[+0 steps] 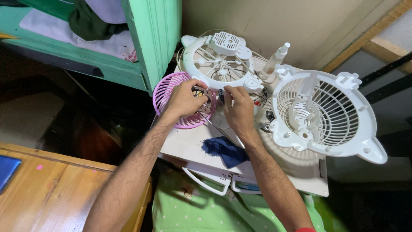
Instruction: The person disassembles a small pink fan, removes the motor, and cleans it with a spray and cloth. They then reassemble the motor into the fan housing and tighten screws with a screwdriver.
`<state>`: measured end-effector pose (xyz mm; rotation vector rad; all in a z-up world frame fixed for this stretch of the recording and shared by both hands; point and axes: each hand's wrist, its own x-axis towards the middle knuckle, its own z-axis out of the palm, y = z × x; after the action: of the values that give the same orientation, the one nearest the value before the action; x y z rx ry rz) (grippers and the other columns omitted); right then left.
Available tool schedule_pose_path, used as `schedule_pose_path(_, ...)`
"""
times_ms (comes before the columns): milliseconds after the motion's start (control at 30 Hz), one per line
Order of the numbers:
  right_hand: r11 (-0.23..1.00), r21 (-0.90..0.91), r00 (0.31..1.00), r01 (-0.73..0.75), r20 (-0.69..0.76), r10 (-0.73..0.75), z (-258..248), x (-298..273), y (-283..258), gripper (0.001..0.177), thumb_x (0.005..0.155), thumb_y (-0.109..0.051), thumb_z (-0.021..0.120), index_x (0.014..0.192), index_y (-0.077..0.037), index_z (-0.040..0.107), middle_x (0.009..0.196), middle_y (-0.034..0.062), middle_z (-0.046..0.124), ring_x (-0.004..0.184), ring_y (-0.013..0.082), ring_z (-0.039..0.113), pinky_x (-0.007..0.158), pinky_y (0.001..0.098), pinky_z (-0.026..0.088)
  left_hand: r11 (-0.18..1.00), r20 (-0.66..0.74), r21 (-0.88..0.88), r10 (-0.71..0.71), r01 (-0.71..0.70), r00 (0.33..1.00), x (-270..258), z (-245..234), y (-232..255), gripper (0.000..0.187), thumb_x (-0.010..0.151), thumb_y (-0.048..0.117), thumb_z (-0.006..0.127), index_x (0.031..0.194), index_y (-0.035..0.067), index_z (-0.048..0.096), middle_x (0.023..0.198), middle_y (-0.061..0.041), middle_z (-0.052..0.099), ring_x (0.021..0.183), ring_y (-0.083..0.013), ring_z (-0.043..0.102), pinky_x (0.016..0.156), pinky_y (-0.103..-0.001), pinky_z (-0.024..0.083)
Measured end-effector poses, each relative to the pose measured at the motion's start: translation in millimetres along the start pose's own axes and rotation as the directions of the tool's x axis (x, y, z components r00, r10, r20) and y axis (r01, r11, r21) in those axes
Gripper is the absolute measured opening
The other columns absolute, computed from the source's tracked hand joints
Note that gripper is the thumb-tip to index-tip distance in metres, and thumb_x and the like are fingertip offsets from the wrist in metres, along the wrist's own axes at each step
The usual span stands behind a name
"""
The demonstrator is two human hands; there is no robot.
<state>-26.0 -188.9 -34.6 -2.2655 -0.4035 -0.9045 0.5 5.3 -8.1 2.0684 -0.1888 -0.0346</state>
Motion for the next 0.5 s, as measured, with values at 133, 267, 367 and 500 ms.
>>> schedule_pose_path(133,0.999,0.026,0.999,-0.036,0.027,0.035,-3,-1,0,0.022,0.093,-0.004,0.072,0.115,-0.002,0.070,0.097,0.0142,0.070,0.077,0.0254,0.070,0.066,0.0376,0.055,0.999,0.033,0.033,0.032,-0.033,0.999,-2,4,2,0.036,0.075,0.019,0.076,0.109,0.010,0.075,0.091,-0.011,0.079,0.079,-0.0186,0.077,0.072,-0.034,0.060)
schedule_pose_path(267,0.999,0.012,0.998,-0.053,0.033,0.053,-4,-3,-2,0.026,0.091,-0.006,0.074,0.117,-0.003,0.069,0.099,0.0137,0.069,0.074,0.0244,0.069,0.064,0.0368,0.055,0.991,0.067,0.096,0.082,-0.089,0.994,-2,2,2,0.035,0.073,0.020,0.077,0.107,0.010,0.077,0.096,-0.012,0.078,0.085,-0.0221,0.076,0.077,-0.035,0.059)
schedule_pose_path(367,1.000,-0.001,0.999,-0.029,0.017,0.029,-5,-5,-5,0.028,0.091,-0.006,0.075,0.118,-0.003,0.069,0.100,0.0140,0.068,0.075,0.0248,0.068,0.064,0.0370,0.055,0.976,0.136,0.158,0.130,-0.151,0.982,-2,-3,0,0.036,0.072,0.022,0.077,0.106,0.011,0.078,0.101,-0.012,0.078,0.089,-0.0239,0.076,0.081,-0.035,0.059)
schedule_pose_path(500,1.000,-0.018,1.000,-0.006,0.002,0.006,-7,-5,-8,0.030,0.090,-0.006,0.075,0.120,-0.003,0.068,0.102,0.0143,0.067,0.081,0.0273,0.068,0.070,0.0384,0.055,0.970,0.270,0.179,0.111,-0.163,0.956,-2,-14,-4,0.035,0.073,0.021,0.076,0.106,0.011,0.078,0.098,-0.009,0.079,0.088,-0.0230,0.077,0.082,-0.035,0.059)
